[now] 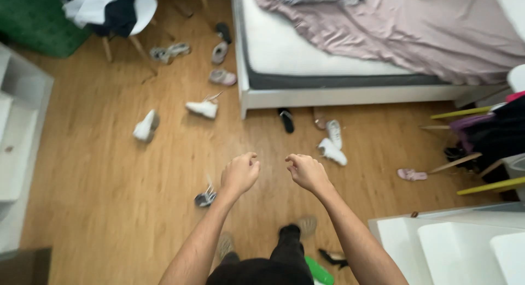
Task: The person picks up various pairs of shoes from the floor, including sneakers, high heels, and sandals, and places them onto a white shoe rack. The person handles each pair by hand, arranging them neatly on the shelves.
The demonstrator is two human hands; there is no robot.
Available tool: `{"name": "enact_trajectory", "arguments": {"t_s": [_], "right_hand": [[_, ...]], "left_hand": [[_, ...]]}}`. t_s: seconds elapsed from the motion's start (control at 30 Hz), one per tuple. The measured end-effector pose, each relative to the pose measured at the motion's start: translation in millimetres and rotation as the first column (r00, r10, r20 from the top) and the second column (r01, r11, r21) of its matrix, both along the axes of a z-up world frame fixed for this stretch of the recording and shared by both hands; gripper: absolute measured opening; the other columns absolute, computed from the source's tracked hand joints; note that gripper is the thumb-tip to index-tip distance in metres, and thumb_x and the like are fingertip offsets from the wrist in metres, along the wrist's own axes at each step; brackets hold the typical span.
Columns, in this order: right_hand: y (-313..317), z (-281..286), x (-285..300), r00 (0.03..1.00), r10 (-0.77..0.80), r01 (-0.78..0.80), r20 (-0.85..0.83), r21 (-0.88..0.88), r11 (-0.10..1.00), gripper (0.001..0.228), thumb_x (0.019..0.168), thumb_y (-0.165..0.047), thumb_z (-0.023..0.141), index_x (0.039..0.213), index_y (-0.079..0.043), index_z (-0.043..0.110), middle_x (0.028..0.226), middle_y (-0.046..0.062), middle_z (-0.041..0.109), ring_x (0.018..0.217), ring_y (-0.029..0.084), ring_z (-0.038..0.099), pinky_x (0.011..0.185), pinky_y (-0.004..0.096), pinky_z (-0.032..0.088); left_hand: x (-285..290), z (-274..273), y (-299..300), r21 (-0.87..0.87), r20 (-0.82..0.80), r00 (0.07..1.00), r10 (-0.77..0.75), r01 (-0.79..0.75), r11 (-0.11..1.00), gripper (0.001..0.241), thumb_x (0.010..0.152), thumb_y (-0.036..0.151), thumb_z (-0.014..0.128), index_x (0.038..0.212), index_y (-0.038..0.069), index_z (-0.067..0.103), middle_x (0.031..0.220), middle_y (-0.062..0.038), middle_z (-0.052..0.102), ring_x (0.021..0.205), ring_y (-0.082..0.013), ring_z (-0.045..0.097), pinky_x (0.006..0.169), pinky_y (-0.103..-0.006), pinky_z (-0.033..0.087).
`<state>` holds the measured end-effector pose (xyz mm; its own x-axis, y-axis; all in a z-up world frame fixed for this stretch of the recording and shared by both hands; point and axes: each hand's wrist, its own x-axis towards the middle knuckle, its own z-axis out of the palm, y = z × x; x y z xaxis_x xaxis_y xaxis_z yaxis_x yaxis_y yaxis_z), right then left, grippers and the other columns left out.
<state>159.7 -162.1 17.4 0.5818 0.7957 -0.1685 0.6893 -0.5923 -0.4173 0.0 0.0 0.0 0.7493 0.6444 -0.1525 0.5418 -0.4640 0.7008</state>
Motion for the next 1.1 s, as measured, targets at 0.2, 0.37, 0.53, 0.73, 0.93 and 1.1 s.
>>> {"name": "enact_trajectory", "arguments": {"t_s": [0.2,0.37,0.53,0.73,0.93,1.1], "right_hand": [[52.3,-58.1,-87.8,0.986,0.024,-0.04,-0.166,-0.096,0.995,0.026,0.089,-0.023,0.065,0.113,-0.018,0.073,0.102,0.011,0.077,0.1,0.034,0.071,0.085,0.047,0.057],[93.5,-93.6,-123.0,0.966,0.027,-0.072,-0.257,-0.167,0.983,0.027,0.089,-0.02,0.064,0.114,-0.019,0.075,0.105,0.013,0.077,0.102,0.034,0.071,0.087,0.047,0.057],[128.7,-206.5,-127.2,0.922,0.053,-0.104,-0.385,-0.113,0.988,0.03,0.086,-0.019,0.07,0.115,-0.014,0.075,0.1,0.013,0.078,0.096,0.031,0.075,0.085,0.043,0.058],[148.4,-378.5,-158.2,0.83,-0.062,0.007,-0.554,-0.101,0.995,0.034,0.087,-0.01,0.071,0.121,-0.01,0.069,0.09,0.014,0.078,0.086,0.025,0.076,0.082,0.037,0.058],[162.8,-548.8,-228.9,0.799,-0.215,0.197,-0.561,-0.094,0.976,0.033,0.089,-0.011,0.074,0.121,-0.003,0.07,0.102,0.016,0.076,0.083,0.024,0.076,0.078,0.036,0.061],[216.4,-651.9,-262.6,0.761,-0.283,0.249,-0.583,-0.141,0.958,0.048,0.087,-0.009,0.074,0.132,0.0,0.061,0.115,0.016,0.067,0.083,0.026,0.07,0.077,0.038,0.058]], "left_hand": [[-109.3,-78.7,44.1,-0.152,-0.153,0.979,0.135,-0.158,0.976,0.04,0.087,0.035,0.061,0.12,0.015,0.072,0.099,-0.012,0.077,0.099,-0.0332,0.071,0.084,-0.049,0.056],[-151.7,-132.0,57.6,-0.204,-0.172,0.959,0.226,-0.259,0.944,0.036,0.087,0.033,0.064,0.118,0.017,0.074,0.101,-0.014,0.077,0.098,-0.0334,0.073,0.084,-0.0473,0.057],[-165.9,-224.4,83.3,-0.272,-0.193,0.918,0.347,-0.39,0.88,0.033,0.086,0.031,0.067,0.116,0.019,0.074,0.101,-0.012,0.077,0.098,-0.0312,0.074,0.083,-0.0456,0.057],[-186.2,-396.0,116.3,-0.278,-0.248,0.883,0.399,-0.46,0.843,0.027,0.084,0.023,0.073,0.11,0.016,0.076,0.097,-0.012,0.079,0.094,-0.03,0.076,0.084,-0.0431,0.059],[-217.6,-518.7,156.5,-0.347,-0.31,0.884,0.35,-0.448,0.824,0.036,0.081,0.024,0.08,0.115,0.013,0.074,0.094,-0.014,0.078,0.089,-0.0305,0.076,0.079,-0.043,0.059],[-213.3,-604.4,205.3,-0.392,-0.36,0.9,0.247,-0.387,0.835,0.039,0.082,0.024,0.078,0.119,0.012,0.073,0.096,-0.014,0.078,0.092,-0.0324,0.075,0.081,-0.0453,0.057]]}}
